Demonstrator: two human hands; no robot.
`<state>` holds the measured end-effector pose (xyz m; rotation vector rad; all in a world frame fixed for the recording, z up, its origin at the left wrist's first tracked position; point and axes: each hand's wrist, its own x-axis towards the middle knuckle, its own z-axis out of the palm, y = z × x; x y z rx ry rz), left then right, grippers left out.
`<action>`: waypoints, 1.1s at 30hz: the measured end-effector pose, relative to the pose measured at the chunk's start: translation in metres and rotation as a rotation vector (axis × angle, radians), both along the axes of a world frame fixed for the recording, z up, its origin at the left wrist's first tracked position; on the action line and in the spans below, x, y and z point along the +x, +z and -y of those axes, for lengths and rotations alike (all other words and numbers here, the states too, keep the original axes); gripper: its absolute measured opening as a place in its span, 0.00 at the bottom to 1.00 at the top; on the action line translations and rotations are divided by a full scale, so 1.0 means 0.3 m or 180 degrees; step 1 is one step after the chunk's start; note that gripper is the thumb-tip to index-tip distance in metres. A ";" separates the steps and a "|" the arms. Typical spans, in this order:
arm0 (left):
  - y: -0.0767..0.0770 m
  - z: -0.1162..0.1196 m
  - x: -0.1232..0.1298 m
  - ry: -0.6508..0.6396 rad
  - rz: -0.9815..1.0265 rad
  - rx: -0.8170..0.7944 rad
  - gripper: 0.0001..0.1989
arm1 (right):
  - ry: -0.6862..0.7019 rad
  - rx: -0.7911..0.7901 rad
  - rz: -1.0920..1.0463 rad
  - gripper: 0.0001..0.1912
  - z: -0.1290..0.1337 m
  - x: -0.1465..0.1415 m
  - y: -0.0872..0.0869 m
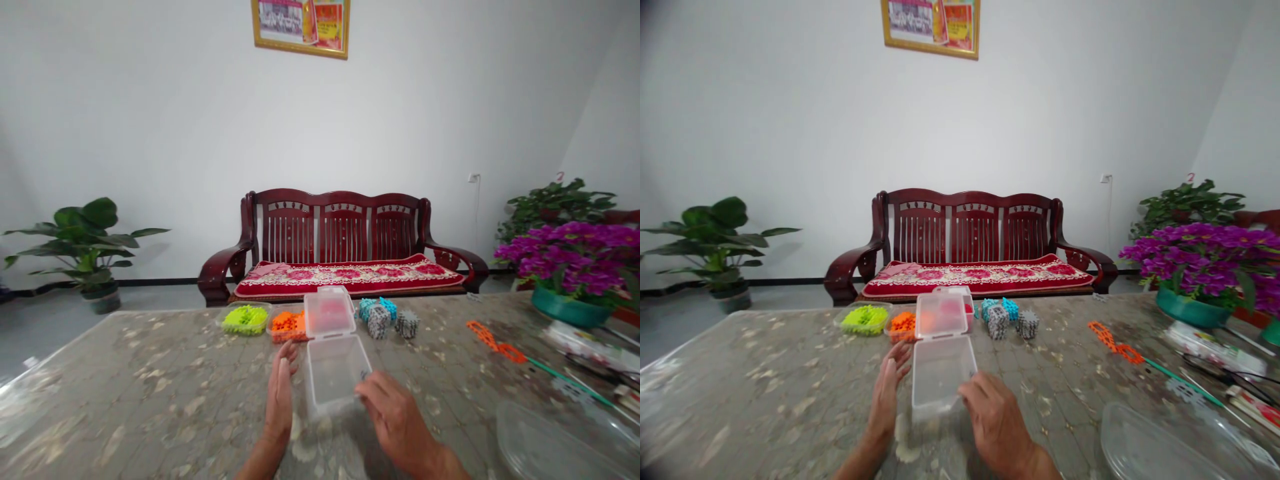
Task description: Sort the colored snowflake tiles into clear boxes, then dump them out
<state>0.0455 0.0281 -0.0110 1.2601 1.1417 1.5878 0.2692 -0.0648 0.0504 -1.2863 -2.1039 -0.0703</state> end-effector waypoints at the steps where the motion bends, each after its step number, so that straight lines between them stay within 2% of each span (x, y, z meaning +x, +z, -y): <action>1: 0.018 0.007 -0.008 -0.0214 0.0317 -0.0130 0.33 | 0.0190 0.0075 0.0109 0.15 0.017 -0.027 -0.032; 4: 0.057 0.041 -0.010 -0.0759 0.0745 -0.0380 0.31 | 0.0445 0.0219 0.0274 0.13 0.029 -0.065 -0.090; 7: 0.071 0.074 0.006 -0.0698 0.0672 -0.0500 0.33 | 0.0564 0.0187 0.0202 0.12 0.023 -0.071 -0.095; 9: 0.071 0.085 0.015 -0.0685 0.0606 -0.0586 0.37 | 0.0798 0.0180 0.0029 0.10 0.021 -0.061 -0.087; 12: 0.068 0.088 0.020 -0.0641 0.0615 -0.0574 0.38 | 0.0964 0.0193 -0.0437 0.15 -0.002 -0.012 -0.079; 14: 0.065 0.086 0.020 -0.0469 0.0633 -0.0505 0.38 | 0.0484 0.0226 -0.0877 0.14 -0.054 0.043 -0.074; 17: 0.064 0.082 0.022 -0.0310 0.0646 -0.0448 0.37 | -0.0783 0.0333 -0.1484 0.13 -0.188 0.137 -0.056; 20: 0.068 0.081 0.024 -0.0237 0.0662 -0.0387 0.35 | -0.1459 0.0449 -0.1471 0.19 -0.329 0.207 -0.030; 24: 0.072 0.073 0.017 -0.0176 0.0595 -0.0300 0.35 | -0.1760 0.0399 -0.0849 0.24 -0.433 0.234 0.002; 33: 0.029 0.037 0.015 -0.0083 0.0206 -0.0141 0.32 | -0.2322 -0.0083 0.0014 0.25 -0.484 0.238 0.019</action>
